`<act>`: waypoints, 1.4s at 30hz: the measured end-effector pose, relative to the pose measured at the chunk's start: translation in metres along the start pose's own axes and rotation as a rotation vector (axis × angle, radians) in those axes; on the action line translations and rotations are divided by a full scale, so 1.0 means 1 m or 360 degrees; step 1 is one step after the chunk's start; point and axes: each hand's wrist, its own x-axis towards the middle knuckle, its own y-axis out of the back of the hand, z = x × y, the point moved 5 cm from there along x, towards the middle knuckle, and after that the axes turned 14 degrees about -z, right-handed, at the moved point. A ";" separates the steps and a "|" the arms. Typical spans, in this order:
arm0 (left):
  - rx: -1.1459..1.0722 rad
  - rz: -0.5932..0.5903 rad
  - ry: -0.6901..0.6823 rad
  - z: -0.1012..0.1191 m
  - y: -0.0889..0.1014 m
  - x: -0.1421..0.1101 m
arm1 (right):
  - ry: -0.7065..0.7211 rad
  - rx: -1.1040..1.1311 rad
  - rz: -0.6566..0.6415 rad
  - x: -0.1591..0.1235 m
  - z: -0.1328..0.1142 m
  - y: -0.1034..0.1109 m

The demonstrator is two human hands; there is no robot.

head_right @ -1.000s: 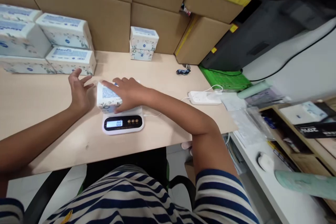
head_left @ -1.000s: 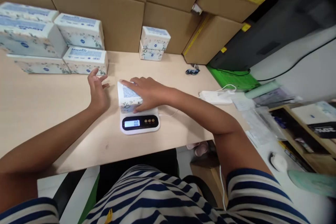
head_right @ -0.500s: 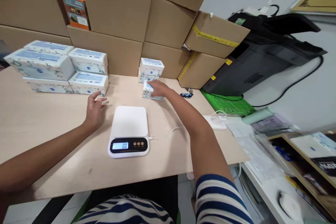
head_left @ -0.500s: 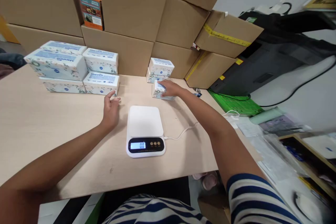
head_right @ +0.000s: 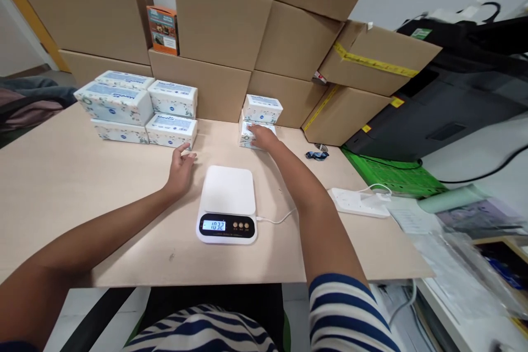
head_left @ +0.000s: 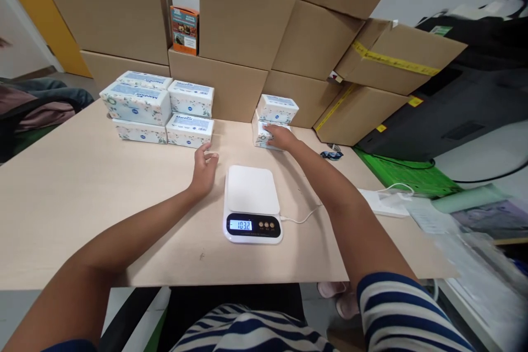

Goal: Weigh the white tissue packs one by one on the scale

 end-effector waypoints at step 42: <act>0.0149 0.0686 0.0222 -0.005 0.069 0.035 | 0.0580 -0.0291 0.0085 0.018 -0.245 0.028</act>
